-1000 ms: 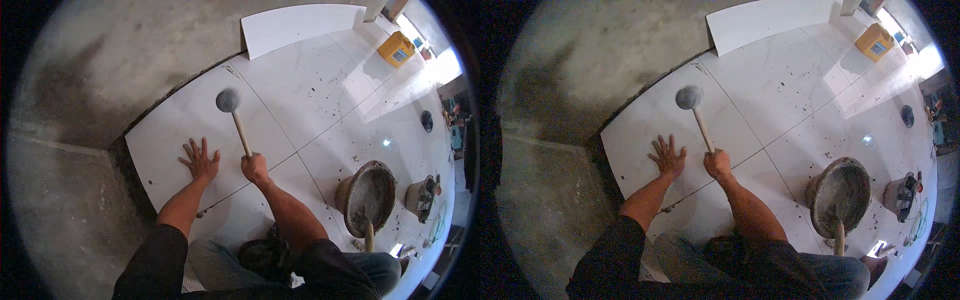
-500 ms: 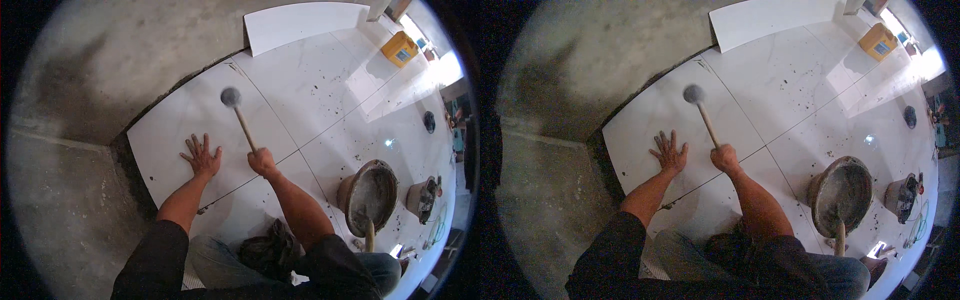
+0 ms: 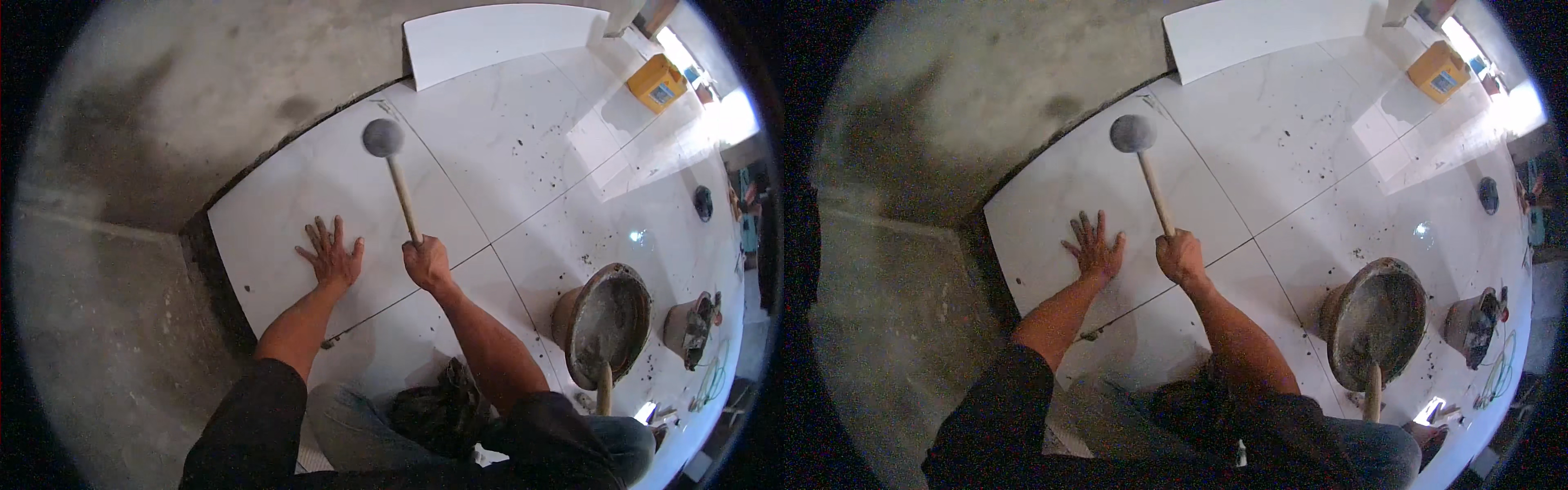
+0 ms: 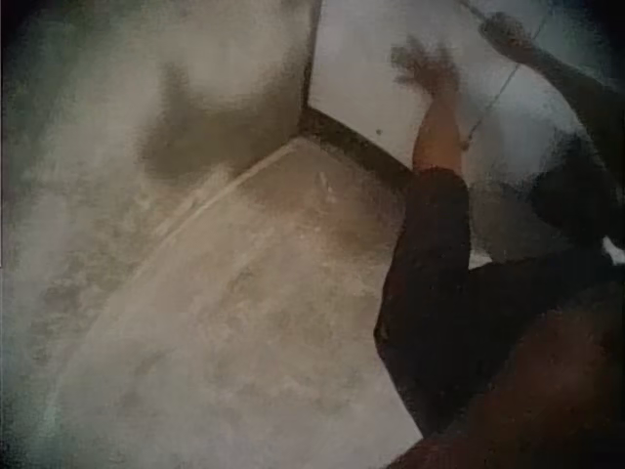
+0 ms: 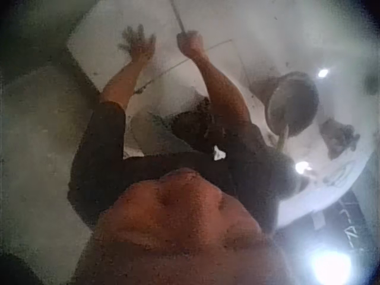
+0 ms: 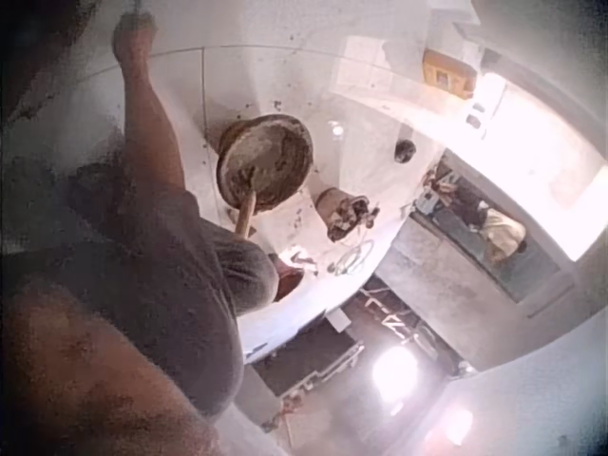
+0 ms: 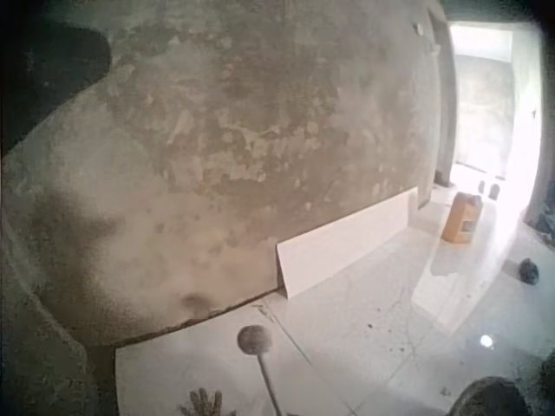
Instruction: The person applies adhesive and positions large white tiles on the floor, using a rubber mallet to level them and a cloth to wipe away excess mortar.
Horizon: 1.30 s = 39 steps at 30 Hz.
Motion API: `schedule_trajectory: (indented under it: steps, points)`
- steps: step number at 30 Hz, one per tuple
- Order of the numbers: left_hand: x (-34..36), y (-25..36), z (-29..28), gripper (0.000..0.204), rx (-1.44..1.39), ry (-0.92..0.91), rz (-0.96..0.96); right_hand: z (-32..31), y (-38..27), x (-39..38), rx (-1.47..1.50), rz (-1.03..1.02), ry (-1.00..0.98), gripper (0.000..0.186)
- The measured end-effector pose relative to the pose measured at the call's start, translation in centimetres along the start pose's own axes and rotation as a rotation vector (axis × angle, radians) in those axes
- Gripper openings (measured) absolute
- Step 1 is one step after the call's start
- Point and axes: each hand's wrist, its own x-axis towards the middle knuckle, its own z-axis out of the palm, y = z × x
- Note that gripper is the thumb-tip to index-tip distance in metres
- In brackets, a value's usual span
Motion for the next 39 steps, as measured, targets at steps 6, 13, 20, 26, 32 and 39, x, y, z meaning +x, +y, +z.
schedule_trajectory:
  steps: [6, 13, 20, 26, 32, 39]
  points:
    - [-0.2, 0.1, 0.4, 0.075, -0.016, 0.044, 0.027, 0.6, 1.8, 0.6, -0.108, -0.080, -0.019, 0.033]
    - [-0.1, 0.4, 0.4, 0.074, -0.016, 0.059, 0.031, 0.1, 0.6, -0.6, 0.070, -0.048, 0.108, 0.030]
    - [0.0, -0.3, 1.1, 0.076, -0.013, 0.045, 0.029, 0.0, 1.1, -1.8, 0.005, 0.003, -0.015, 0.034]
    - [0.7, -0.2, 0.2, 0.076, -0.045, 0.057, 0.045, 0.0, -0.1, -1.9, 0.064, -0.039, 0.020, 0.027]
    - [0.9, 0.1, -0.4, 0.076, -0.030, 0.064, 0.045, -1.5, 0.7, -2.5, -0.005, 0.030, -0.072, 0.034]
    - [-0.2, 0.1, -1.2, 0.076, -0.061, 0.077, 0.052, -6.4, 3.1, -2.3, -0.092, 0.009, 0.167, 0.030]
